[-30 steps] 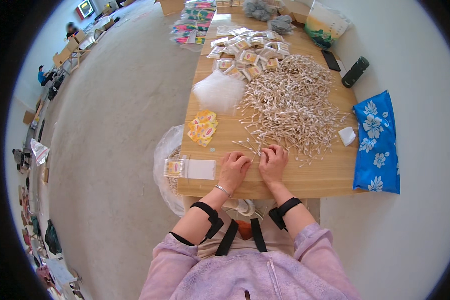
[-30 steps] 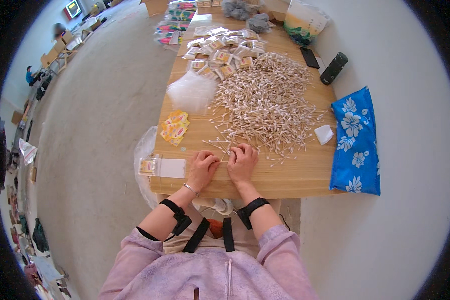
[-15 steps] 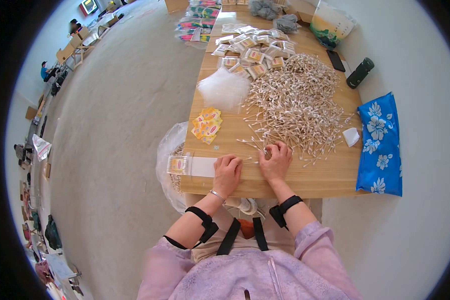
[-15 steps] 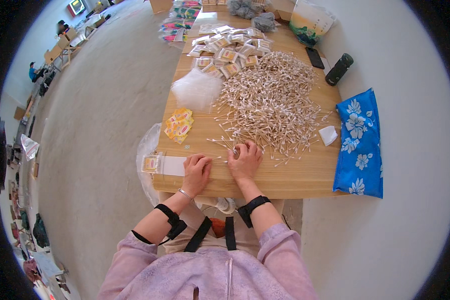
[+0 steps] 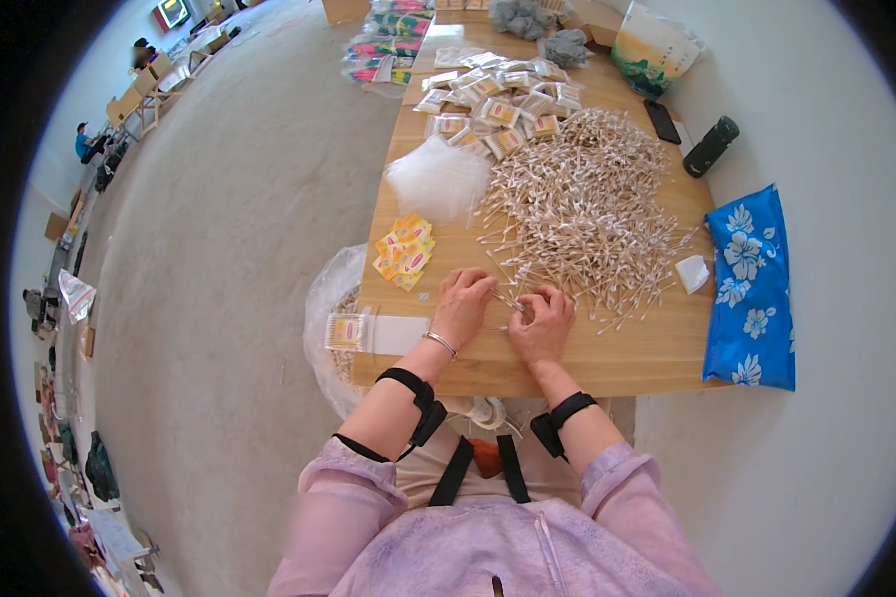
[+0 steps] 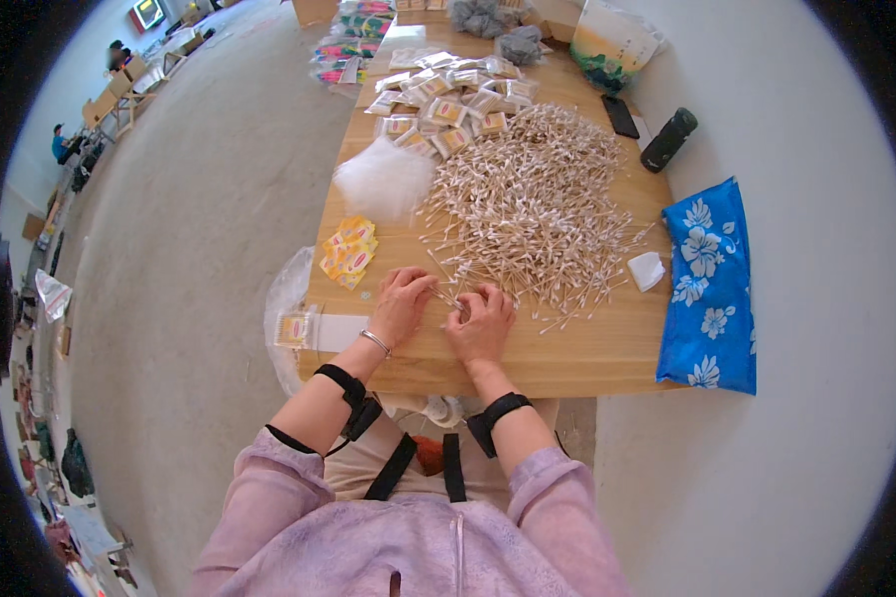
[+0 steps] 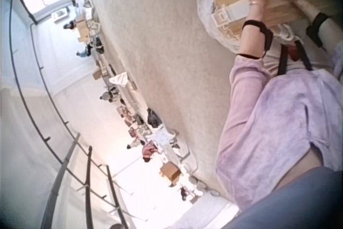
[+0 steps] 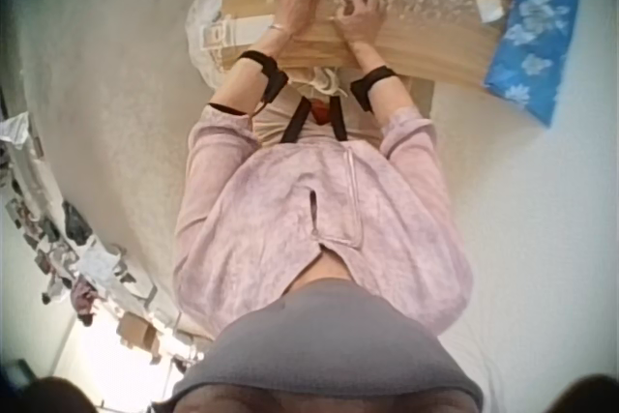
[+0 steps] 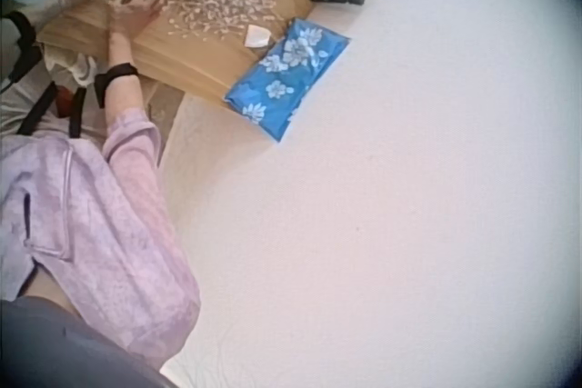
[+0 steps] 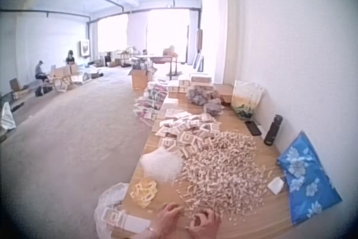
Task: Manually organizing and packing small items into plastic bags at a production facility.
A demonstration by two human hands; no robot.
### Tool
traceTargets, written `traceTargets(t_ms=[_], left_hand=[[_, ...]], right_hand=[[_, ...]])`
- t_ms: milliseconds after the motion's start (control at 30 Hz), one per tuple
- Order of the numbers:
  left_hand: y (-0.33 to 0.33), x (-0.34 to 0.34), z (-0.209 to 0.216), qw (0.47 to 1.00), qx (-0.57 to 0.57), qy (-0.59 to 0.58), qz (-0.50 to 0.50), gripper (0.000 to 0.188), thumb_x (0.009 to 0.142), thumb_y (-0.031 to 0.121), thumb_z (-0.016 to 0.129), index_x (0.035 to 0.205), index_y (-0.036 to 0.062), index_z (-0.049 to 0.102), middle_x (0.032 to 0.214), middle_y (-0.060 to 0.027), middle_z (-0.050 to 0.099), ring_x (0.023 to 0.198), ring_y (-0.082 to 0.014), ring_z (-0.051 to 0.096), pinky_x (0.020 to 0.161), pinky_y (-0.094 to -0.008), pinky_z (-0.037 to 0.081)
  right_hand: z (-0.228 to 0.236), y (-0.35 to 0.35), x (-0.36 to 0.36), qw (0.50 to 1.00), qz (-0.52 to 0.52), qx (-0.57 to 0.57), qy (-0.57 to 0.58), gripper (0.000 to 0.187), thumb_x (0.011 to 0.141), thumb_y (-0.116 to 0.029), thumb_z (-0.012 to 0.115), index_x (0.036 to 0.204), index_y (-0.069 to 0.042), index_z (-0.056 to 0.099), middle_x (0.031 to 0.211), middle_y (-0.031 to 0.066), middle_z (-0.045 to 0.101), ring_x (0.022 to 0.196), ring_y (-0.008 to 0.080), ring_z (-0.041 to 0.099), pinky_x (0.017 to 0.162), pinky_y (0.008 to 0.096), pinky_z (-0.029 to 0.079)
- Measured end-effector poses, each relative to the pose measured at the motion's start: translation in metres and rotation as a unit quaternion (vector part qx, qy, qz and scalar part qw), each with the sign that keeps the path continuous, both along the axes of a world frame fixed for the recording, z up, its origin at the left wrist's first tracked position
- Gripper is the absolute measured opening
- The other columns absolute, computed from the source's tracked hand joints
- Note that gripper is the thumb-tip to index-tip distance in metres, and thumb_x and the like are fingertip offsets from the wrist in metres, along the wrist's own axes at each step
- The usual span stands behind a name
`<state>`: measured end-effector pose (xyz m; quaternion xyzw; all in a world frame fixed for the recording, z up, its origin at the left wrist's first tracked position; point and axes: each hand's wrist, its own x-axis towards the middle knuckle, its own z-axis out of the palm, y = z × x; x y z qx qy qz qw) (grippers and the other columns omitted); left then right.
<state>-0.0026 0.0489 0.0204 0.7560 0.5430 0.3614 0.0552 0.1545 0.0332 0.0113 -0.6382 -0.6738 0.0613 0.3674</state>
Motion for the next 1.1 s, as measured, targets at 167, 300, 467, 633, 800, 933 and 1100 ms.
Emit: traceTargets(t_ms=[167,300,467,633,800,933,1100], left_hand=[[-0.001,-0.004,-0.018,0.996,-0.036,-0.080,-0.022,0.010,0.078,0.010,0.068,0.087,0.0068,0.067,0.092,-0.0094,0.060,0.095,-0.0294,0.054,0.085,-0.0389,0.044],[-0.014,-0.009,-0.012,0.996,-0.055,-0.065,-0.025,0.011,0.076,0.010,0.070,0.086,0.0069,0.066,0.089,-0.0096,0.059,0.091,-0.0299,0.054,0.082,-0.0393,0.045],[-0.038,-0.005,-0.006,0.996,-0.052,-0.074,-0.008,0.015,0.073,0.010,0.072,0.086,0.0078,0.066,0.093,-0.0084,0.061,0.093,-0.0298,0.055,0.083,-0.0393,0.045],[-0.051,-0.001,-0.003,0.997,-0.041,-0.064,-0.023,0.013,0.074,0.013,0.072,0.085,0.0091,0.066,0.096,-0.0058,0.060,0.097,-0.0277,0.054,0.085,-0.0395,0.044],[-0.051,-0.003,-0.007,0.995,-0.045,-0.072,-0.047,0.015,0.074,0.015,0.072,0.086,0.0097,0.067,0.098,-0.0052,0.060,0.098,-0.0276,0.054,0.087,-0.0397,0.044],[-0.052,-0.001,-0.002,0.997,-0.034,-0.067,-0.025,0.027,0.073,0.013,0.073,0.098,0.0098,0.064,0.103,-0.0100,0.059,0.102,-0.0303,0.053,0.090,-0.0405,0.043],[-0.052,-0.001,0.008,0.996,-0.057,-0.067,-0.010,0.040,0.072,0.015,0.073,0.109,0.0096,0.058,0.111,-0.0124,0.056,0.106,-0.0314,0.051,0.093,-0.0422,0.041]], right_hand=[[-0.004,0.002,-0.001,1.000,-0.004,0.005,0.013,0.014,0.066,-0.010,0.063,0.080,-0.011,0.065,0.107,0.0088,0.054,0.107,0.0299,0.047,0.095,0.0436,0.037],[-0.008,0.004,0.001,0.999,-0.014,0.023,0.036,0.011,0.069,-0.007,0.062,0.080,-0.007,0.063,0.106,0.0115,0.053,0.104,0.0315,0.047,0.094,0.0436,0.038],[-0.013,0.006,0.002,0.999,-0.010,0.037,0.035,0.009,0.072,-0.006,0.062,0.081,-0.006,0.063,0.107,0.0123,0.053,0.105,0.0321,0.047,0.094,0.0437,0.037],[-0.012,0.006,0.002,0.999,-0.014,0.038,0.035,0.007,0.076,-0.008,0.063,0.082,-0.007,0.064,0.108,0.0113,0.053,0.106,0.0316,0.046,0.095,0.0435,0.038],[0.000,0.007,-0.001,0.999,-0.035,0.006,-0.033,0.004,0.075,-0.013,0.066,0.079,-0.013,0.067,0.107,0.0040,0.055,0.107,0.0271,0.046,0.098,0.0427,0.031],[0.013,0.006,-0.008,0.993,0.038,-0.090,-0.062,0.004,0.075,-0.018,0.068,0.079,-0.016,0.069,0.103,0.0010,0.057,0.106,0.0248,0.045,0.096,0.0418,0.030],[0.019,0.011,-0.022,0.990,0.014,-0.118,-0.073,0.017,0.075,-0.030,0.070,0.082,-0.015,0.068,0.093,0.0032,0.061,0.099,0.0254,0.051,0.088,0.0436,0.036]])
